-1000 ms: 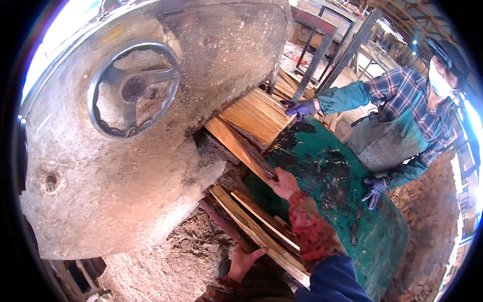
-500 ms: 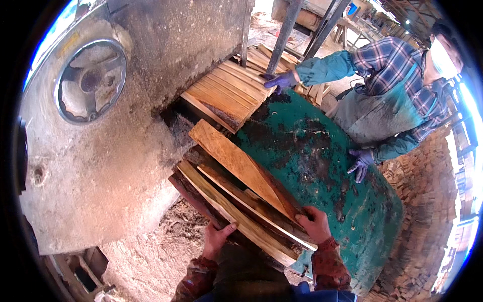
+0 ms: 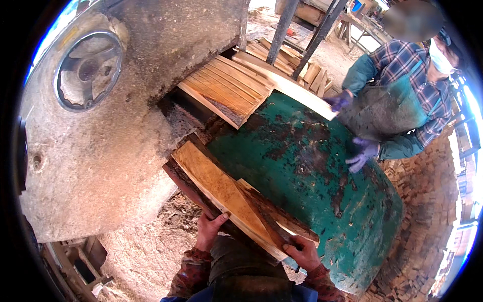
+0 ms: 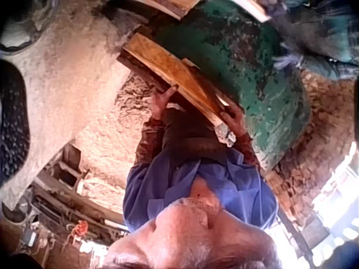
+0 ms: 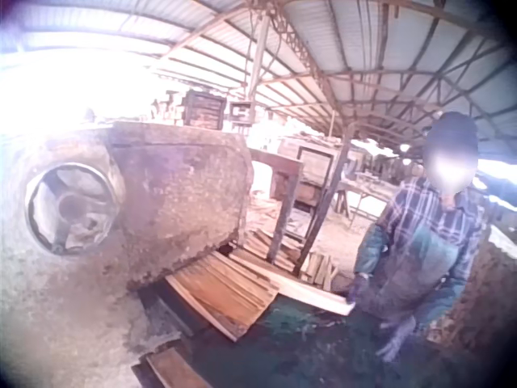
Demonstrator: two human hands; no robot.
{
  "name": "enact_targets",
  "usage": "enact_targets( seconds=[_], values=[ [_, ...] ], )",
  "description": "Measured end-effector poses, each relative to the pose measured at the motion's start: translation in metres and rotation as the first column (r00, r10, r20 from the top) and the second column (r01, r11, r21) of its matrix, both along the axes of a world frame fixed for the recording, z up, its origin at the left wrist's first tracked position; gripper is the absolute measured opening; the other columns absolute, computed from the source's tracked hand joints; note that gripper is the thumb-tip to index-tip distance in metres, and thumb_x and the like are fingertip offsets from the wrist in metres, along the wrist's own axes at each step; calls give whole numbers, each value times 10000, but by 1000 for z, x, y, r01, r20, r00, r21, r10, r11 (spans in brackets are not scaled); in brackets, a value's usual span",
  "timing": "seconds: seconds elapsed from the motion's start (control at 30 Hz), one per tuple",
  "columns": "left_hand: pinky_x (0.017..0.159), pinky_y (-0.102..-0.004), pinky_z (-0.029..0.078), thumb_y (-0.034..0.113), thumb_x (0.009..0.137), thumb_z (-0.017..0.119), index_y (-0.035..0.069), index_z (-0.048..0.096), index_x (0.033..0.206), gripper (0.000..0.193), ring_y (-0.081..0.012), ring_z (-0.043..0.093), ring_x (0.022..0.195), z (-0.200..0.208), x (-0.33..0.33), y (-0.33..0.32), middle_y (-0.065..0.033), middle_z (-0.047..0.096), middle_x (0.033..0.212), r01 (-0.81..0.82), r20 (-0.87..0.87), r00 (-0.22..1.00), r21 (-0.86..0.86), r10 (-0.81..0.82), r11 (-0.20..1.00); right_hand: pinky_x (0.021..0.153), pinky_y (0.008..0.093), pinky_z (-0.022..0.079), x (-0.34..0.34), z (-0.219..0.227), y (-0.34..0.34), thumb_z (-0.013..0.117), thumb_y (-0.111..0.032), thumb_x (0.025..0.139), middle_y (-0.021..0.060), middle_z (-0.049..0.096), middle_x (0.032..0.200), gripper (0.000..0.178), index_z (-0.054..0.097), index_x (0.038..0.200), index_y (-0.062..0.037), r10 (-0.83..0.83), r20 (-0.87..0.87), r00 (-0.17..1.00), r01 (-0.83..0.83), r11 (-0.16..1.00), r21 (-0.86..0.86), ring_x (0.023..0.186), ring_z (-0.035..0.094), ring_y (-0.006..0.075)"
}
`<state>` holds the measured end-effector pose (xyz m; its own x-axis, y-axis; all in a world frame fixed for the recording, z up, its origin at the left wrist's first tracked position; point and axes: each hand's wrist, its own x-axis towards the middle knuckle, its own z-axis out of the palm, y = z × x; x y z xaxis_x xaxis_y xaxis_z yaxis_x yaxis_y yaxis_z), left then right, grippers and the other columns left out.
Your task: The person repeatedly picks up freshly cut wooden planks from a planer table and carries them to a nearby rack, stacking them in neat piles. The person then returns to the table to collect more planks and repeats the process.
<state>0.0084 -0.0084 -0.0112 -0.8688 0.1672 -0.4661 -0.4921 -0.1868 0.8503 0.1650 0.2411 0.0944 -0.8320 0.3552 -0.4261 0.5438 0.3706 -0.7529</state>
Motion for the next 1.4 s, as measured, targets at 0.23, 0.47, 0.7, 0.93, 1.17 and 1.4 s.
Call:
enact_targets(
  seconds=[0.23, 0.47, 0.7, 0.93, 1.17, 1.4],
  values=[
    [859, -307, 513, 230, 734, 864, -50, 584, 1159, 581, -176, 637, 956, -5, -1, -2, -123, 682, 1076, 52, 29, 998, -66, -50, 996, 793, 382, 532, -5, 19, 5, 769, -263, 776, 167, 675, 970, 375, 685, 1025, 4, 282, -108, 953, -211, 878, 430, 928, 655, 336],
    [856, -315, 504, 238, 753, 849, -49, 583, 1153, 559, -175, 624, 946, 8, -2, 4, -105, 675, 1061, -7, 8, 1000, 25, 7, 1000, 873, 414, 505, -43, 7, 21, 737, -256, 812, 206, 605, 1156, 435, 627, 1125, 24, 292, -148, 945, -192, 861, 472, 1044, 604, 373],
    [862, -312, 491, 264, 772, 834, -54, 576, 1169, 571, -174, 612, 950, 10, 1, 5, -108, 672, 1065, 37, -11, 999, -74, -38, 997, 952, 423, 457, -100, -67, 33, 615, -465, 886, 265, 530, 1252, 685, 518, 1266, 96, 457, -117, 882, -356, 807, 471, 1113, 546, 408],
    [857, -310, 482, 305, 796, 814, -66, 579, 1168, 576, -173, 602, 941, -2, 12, 6, -110, 669, 1062, -69, -81, 995, -54, 65, 996, 870, 466, 468, -124, -69, 5, 616, -693, 782, 316, 541, 1085, 1035, 378, 1362, 130, 524, -2, 852, -501, 817, 285, 998, 563, 450],
    [850, -310, 488, 396, 820, 773, -89, 587, 1176, 630, -179, 605, 925, -10, 18, 13, -113, 653, 1068, -120, -65, 992, -192, 110, 974, 822, 471, 481, -148, -58, 13, 653, -703, 742, 328, 595, 970, 967, 480, 1170, 146, 613, 43, 789, -606, 764, 221, 930, 606, 458],
    [828, -323, 491, 434, 798, 783, -101, 618, 1122, 647, -191, 605, 912, 5, 28, 20, -128, 667, 1028, -219, -42, 976, -138, 216, 966, 783, 479, 495, -122, -69, -5, 589, -825, 687, 294, 599, 928, 968, 501, 950, 102, 553, 54, 831, -549, 802, 236, 899, 616, 444]
  ],
)
